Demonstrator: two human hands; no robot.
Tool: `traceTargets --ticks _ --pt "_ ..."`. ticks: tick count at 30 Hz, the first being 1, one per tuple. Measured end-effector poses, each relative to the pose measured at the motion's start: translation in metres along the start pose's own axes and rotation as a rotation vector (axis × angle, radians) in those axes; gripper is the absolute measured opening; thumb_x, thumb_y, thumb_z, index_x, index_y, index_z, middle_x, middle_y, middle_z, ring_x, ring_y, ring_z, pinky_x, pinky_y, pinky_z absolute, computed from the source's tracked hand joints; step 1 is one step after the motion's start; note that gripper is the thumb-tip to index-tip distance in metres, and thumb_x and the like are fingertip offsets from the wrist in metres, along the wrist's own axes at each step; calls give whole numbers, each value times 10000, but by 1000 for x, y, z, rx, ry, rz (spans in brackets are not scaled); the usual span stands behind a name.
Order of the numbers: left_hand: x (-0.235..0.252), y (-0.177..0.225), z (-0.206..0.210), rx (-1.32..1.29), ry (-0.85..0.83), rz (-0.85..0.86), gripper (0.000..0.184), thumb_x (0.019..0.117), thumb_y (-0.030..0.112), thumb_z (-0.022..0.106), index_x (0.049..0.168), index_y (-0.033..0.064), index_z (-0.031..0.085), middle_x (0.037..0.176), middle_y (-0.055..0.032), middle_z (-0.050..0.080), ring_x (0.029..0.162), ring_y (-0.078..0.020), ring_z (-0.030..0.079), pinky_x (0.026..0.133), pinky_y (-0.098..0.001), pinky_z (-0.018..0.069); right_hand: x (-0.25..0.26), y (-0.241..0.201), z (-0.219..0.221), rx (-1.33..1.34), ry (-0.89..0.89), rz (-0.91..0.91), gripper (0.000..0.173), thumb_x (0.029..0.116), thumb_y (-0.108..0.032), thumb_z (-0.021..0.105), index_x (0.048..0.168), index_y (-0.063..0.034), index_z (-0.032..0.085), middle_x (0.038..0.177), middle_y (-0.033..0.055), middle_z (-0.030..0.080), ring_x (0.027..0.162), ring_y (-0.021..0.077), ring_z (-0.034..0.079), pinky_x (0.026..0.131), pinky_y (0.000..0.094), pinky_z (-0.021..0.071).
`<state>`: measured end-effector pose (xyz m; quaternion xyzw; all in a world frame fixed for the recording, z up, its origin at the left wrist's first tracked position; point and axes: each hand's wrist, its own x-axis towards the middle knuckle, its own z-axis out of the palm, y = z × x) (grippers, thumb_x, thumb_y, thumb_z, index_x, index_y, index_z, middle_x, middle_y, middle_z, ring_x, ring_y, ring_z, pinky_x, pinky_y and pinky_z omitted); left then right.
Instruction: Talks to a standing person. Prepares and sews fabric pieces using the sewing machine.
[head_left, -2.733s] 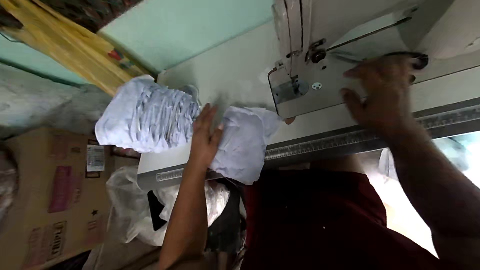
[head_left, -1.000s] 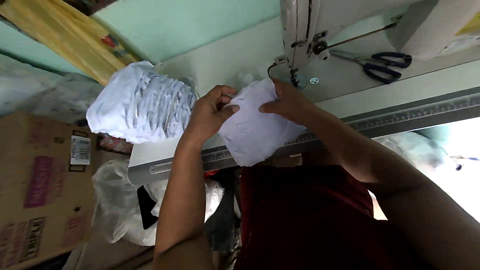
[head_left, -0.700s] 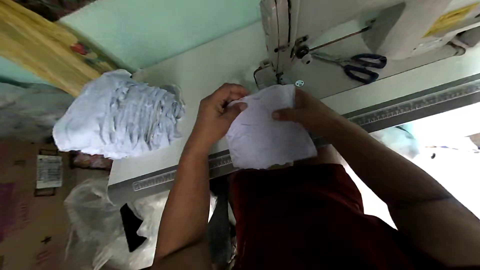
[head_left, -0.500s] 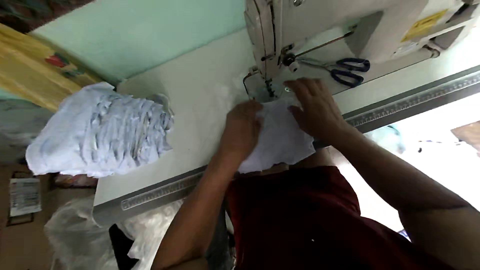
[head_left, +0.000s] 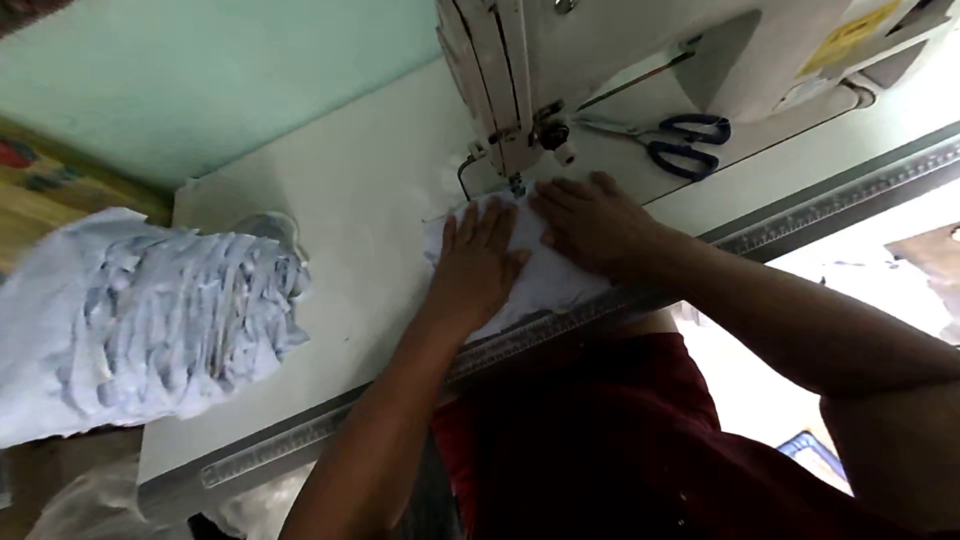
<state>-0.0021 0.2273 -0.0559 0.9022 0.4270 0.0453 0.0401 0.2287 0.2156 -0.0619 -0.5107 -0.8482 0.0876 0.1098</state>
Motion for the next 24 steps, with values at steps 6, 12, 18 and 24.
traceTargets --ticks 6,12,18,24 --pt "16 -7 3 15 10 -17 661 1098 495 257 1606 79 334 1676 -140 292 1558 -400 210 1224 -670 129 18 24 -6 5 -61 -40 607 1103 -450 273 1602 -119 372 1656 113 360 1527 391 316 1155 776 143" --pt "31 21 -40 -20 -221 -118 611 1133 365 297 1616 0 223 1692 -188 211 1570 -401 159 1242 -625 83 29 28 -11 25 -67 -46 580 1109 -413 311 1588 -97 391 1637 160 378 1512 425 333 1145 787 139" --pt "34 -20 0 -28 -15 -29 679 1088 514 283 1606 76 331 1669 -157 302 1560 -404 200 1223 -672 90 31 33 -5 40 -16 -44 593 1104 -445 301 1581 -108 406 1632 137 395 1524 397 318 1176 749 143" --pt "6 -35 -15 -286 80 250 624 955 430 641 1467 84 555 1522 -103 539 1458 -284 449 1250 -532 238 -7 -4 4 35 282 -162 343 977 -264 611 1261 -91 695 1308 184 653 1287 411 565 1089 630 400"
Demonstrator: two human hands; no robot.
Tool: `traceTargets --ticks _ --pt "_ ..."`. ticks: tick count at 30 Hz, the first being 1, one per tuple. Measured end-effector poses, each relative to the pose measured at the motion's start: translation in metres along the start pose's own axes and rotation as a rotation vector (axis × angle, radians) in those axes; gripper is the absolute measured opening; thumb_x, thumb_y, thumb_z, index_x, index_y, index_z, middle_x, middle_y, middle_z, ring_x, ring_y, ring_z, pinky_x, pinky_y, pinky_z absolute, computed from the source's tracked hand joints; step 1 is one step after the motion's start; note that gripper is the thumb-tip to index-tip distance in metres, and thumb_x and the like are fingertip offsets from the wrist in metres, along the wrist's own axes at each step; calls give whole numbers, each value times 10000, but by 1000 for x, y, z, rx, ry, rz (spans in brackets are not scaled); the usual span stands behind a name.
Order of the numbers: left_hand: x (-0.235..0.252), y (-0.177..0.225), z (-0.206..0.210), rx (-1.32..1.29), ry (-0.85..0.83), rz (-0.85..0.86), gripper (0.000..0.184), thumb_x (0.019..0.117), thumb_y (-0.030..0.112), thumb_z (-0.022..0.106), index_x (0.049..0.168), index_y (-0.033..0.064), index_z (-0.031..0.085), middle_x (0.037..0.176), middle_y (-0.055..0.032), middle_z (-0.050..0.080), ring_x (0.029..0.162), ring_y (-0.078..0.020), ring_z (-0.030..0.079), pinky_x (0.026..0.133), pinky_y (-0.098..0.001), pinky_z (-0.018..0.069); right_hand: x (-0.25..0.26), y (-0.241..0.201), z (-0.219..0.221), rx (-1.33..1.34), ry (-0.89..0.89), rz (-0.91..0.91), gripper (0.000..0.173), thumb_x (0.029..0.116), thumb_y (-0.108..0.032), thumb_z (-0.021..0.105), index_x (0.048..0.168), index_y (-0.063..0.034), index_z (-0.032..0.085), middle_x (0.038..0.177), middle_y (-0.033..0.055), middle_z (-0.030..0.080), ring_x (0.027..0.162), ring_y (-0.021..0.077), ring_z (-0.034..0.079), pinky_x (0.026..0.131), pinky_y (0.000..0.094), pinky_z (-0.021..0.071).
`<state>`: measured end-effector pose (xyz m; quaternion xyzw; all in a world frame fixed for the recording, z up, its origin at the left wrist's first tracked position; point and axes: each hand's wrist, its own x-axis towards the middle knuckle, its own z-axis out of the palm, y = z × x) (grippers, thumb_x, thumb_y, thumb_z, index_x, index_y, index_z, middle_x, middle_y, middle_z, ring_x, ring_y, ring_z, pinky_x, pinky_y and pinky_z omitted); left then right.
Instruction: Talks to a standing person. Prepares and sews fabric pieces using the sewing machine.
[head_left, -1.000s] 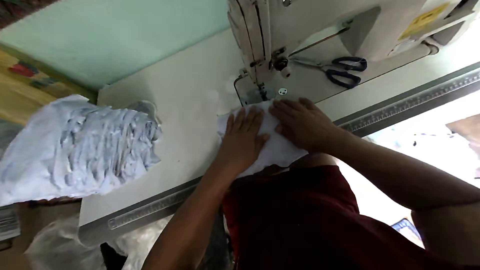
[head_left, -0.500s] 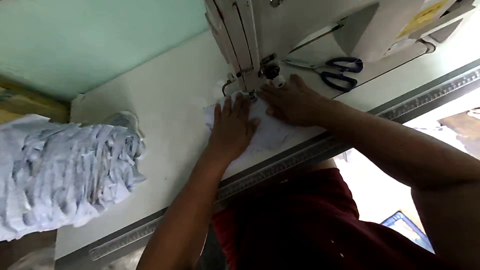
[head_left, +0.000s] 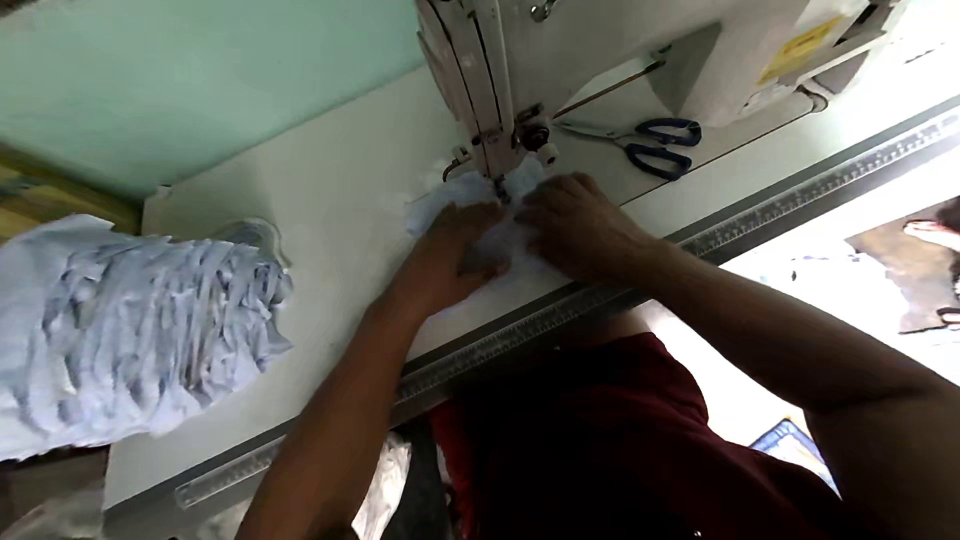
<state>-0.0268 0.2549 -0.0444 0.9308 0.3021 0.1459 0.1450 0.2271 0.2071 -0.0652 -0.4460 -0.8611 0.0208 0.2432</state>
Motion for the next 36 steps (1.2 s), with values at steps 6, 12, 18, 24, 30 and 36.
traceTargets --ticks 6,12,18,24,30,36 --pt "-17 11 12 158 24 -26 604 963 534 577 1355 78 626 1471 -135 568 1426 -332 473 1218 -609 246 -2 -16 3 4 -15 72 241 959 -106 637 1189 -47 682 1172 208 653 1154 428 601 923 585 488" --pt "12 42 -21 181 26 -248 328 1015 123 599 1322 8 626 1215 -262 679 1121 -471 660 948 -663 499 24 -17 -16 84 181 111 244 1029 -168 563 1127 9 698 1102 203 701 1112 414 643 922 594 492" --pt "28 31 -49 113 -37 -247 325 1045 198 593 1274 -27 640 1157 -278 685 1090 -438 666 971 -622 481 28 -16 -23 147 13 200 546 858 -142 774 1359 -32 586 1330 256 595 1276 472 535 1006 672 418" --pt "32 31 -49 76 -37 -302 335 1047 206 592 1291 -20 632 1156 -274 683 1090 -423 663 973 -616 477 31 -11 -14 202 67 226 500 937 -301 694 1345 -27 600 1269 224 625 1206 427 581 963 635 444" --pt "30 29 -39 86 -26 -295 326 1053 197 578 1310 -1 616 1106 -266 689 1004 -421 678 908 -611 502 37 -12 -7 141 113 213 375 971 -242 661 1271 -17 642 1220 226 657 1195 422 600 957 623 443" --pt "28 27 -32 97 4 -278 301 1054 145 551 1313 9 619 1138 -254 692 1036 -410 684 925 -604 511 40 -13 -10 124 49 214 364 889 -126 703 1242 -50 655 1243 216 646 1210 428 576 948 622 431"
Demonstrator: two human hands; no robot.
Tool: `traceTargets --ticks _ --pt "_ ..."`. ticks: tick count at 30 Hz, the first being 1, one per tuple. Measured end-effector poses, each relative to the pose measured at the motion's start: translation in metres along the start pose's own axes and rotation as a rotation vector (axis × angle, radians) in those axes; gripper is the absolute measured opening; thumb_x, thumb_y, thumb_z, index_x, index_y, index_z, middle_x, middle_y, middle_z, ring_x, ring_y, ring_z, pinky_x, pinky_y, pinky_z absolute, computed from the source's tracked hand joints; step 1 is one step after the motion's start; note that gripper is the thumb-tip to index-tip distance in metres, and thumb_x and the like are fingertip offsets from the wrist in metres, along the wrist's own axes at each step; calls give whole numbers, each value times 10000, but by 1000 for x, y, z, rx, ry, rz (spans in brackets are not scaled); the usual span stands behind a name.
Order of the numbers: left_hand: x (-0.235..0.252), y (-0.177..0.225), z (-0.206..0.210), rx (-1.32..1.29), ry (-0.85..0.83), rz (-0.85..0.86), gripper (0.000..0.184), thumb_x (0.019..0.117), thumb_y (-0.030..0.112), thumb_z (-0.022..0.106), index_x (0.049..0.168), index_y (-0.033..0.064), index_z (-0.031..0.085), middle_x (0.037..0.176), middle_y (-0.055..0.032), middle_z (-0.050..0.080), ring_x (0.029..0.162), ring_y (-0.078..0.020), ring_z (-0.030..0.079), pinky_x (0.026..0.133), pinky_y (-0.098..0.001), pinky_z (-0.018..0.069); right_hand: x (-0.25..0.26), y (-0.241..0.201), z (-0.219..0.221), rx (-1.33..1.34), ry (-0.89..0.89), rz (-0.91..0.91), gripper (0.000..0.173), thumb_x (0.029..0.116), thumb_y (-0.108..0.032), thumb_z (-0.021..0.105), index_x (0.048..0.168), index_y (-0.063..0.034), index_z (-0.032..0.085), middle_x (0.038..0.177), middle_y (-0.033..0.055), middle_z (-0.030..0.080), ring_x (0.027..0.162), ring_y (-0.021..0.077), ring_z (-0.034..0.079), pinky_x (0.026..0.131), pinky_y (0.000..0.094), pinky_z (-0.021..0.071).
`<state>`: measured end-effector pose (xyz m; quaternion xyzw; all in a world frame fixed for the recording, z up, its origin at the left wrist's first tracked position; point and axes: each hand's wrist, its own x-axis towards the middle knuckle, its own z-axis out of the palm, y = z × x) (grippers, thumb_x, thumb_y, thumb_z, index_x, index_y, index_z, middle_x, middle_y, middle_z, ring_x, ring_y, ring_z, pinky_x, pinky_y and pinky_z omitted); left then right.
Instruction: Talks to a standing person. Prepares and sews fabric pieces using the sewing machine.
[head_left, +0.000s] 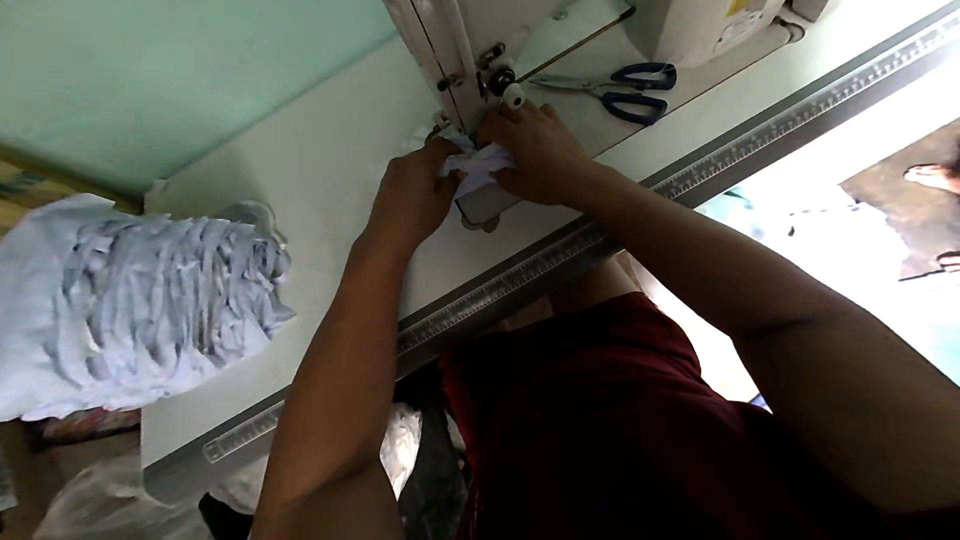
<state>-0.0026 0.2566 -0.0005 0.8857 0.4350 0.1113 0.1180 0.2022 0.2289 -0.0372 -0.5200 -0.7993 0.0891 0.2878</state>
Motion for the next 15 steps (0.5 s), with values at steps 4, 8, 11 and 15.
traceTargets --ticks 4,8,11,15 --pt "-7 1 5 11 48 30 287 1023 81 571 1296 11 625 1175 -243 689 1069 -419 680 928 -609 511 -2 -2 3 -64 62 -76 331 839 -62 731 1166 -43 685 1208 227 656 1185 438 588 935 620 433" --pt "-24 -7 20 179 106 309 285 904 -87 618 1162 3 700 1166 -227 700 1139 -444 647 1014 -614 471 -19 2 10 -220 120 -340 211 880 28 677 1085 -25 691 1089 227 665 1087 435 631 914 586 490" --pt "-34 -15 28 303 69 520 258 959 -67 567 1132 52 718 1174 -162 712 1163 -382 648 1115 -601 381 -37 3 8 -245 -14 -400 213 938 57 591 1102 -31 695 1083 207 654 1078 406 631 915 535 514" --pt "-37 -22 19 112 -92 429 308 929 82 570 1199 71 718 1286 -125 685 1274 -333 597 1182 -600 288 -51 0 4 -181 -156 -297 263 906 -16 637 1164 -30 689 1271 195 649 1228 385 601 1028 560 465"
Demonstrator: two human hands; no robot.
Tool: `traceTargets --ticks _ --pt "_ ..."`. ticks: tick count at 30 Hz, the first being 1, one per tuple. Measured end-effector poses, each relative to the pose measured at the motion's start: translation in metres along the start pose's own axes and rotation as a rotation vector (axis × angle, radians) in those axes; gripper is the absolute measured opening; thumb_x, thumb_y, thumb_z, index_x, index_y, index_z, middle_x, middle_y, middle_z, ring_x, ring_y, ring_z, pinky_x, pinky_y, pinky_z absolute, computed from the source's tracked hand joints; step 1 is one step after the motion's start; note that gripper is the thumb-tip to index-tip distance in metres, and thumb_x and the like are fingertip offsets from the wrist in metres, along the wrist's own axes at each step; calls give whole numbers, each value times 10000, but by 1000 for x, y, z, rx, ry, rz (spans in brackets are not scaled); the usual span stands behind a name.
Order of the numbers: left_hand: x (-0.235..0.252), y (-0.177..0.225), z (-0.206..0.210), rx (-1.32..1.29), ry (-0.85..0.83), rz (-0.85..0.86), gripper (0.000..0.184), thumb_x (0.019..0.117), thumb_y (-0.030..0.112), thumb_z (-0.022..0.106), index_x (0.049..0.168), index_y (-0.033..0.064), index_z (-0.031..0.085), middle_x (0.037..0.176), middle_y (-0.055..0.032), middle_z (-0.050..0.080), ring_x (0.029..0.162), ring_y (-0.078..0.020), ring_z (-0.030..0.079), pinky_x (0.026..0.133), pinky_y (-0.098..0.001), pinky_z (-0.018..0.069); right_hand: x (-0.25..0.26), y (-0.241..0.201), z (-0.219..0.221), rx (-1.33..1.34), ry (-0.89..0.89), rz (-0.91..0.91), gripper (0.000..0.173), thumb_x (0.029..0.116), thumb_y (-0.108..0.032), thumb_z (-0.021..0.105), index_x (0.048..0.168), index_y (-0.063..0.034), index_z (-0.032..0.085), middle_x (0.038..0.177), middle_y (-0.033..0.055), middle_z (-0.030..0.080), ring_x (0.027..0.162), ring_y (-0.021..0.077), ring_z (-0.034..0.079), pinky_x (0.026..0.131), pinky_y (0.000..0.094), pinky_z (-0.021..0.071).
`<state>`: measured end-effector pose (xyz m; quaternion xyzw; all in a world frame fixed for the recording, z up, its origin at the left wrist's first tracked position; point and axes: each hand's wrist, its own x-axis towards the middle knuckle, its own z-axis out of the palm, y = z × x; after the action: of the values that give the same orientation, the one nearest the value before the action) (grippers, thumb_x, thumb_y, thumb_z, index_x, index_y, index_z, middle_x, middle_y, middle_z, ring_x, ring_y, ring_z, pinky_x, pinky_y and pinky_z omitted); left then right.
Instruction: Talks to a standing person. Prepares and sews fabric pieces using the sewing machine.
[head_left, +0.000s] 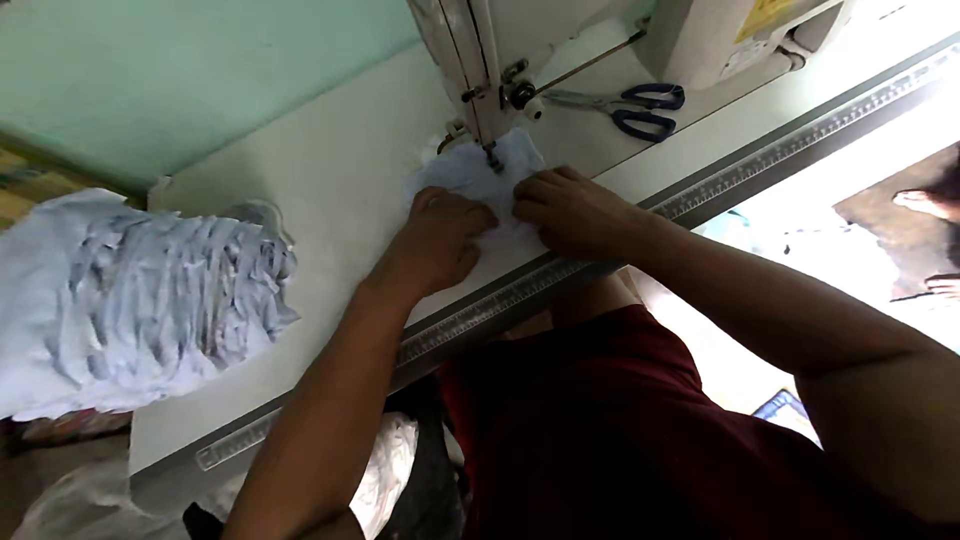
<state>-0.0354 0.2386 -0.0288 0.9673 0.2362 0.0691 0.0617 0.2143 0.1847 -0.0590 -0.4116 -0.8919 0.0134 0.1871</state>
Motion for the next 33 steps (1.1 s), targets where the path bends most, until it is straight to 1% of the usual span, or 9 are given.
traceTargets --ticks 1,3,5,8,13,21,25,30,33 --pt "1 -3 1 -77 41 -16 327 981 163 509 1209 58 718 1310 -134 675 1305 -333 577 1190 -586 288 -2 -2 2 5 -1 15 257 937 -62 622 1183 -24 684 1293 194 646 1245 384 597 1032 565 460" --pt "4 -6 5 -160 92 -63 453 1089 316 390 1355 56 648 1459 -141 589 1432 -337 471 1229 -560 259 -4 -5 7 2 15 28 268 979 -138 601 1203 -18 686 1316 197 643 1271 384 592 1042 570 461" --pt "9 -9 15 -159 84 -96 486 1109 341 346 1456 84 569 1540 -125 516 1492 -353 386 1235 -597 218 -5 -6 9 -1 25 37 268 992 -169 596 1195 -20 690 1326 197 641 1296 382 580 1067 561 456" --pt "9 -18 21 -93 30 -90 467 1103 299 370 1505 115 521 1580 -91 475 1513 -338 352 1242 -602 194 -6 -5 10 -2 11 56 294 1017 -208 578 1219 -22 682 1350 192 632 1330 376 560 1103 555 439" --pt "8 -22 24 -78 45 -91 502 1091 296 418 1534 67 467 1601 -111 443 1518 -301 354 1251 -564 197 -6 -5 10 -12 24 49 305 1015 -225 588 1222 -23 683 1347 190 638 1320 377 570 1094 547 449" --pt "9 -23 28 -33 33 -132 538 1104 371 335 1554 97 447 1626 -109 403 1536 -310 313 1257 -581 163 -6 2 14 -19 19 57 368 1039 -300 540 1252 -31 675 1396 189 617 1356 375 548 1101 563 441" --pt "10 -24 29 -24 36 -139 553 1106 381 316 1555 84 443 1620 -119 411 1527 -326 328 1244 -604 179 -5 5 13 -4 5 76 384 1047 -316 524 1270 -37 664 1423 178 601 1373 370 533 1111 574 427" --pt "12 -22 26 -14 -19 -173 565 1112 377 293 1587 84 383 1655 -114 350 1548 -315 283 1254 -588 150 -8 7 8 -5 -25 111 419 1059 -357 492 1336 -84 646 1486 125 569 1410 359 499 1122 624 386" --pt "11 -22 26 -20 -5 -171 572 1112 394 287 1582 86 393 1649 -115 362 1547 -316 286 1251 -590 152 -10 11 8 -17 -17 117 427 1053 -372 490 1355 -111 640 1498 96 566 1413 351 497 1110 639 378"
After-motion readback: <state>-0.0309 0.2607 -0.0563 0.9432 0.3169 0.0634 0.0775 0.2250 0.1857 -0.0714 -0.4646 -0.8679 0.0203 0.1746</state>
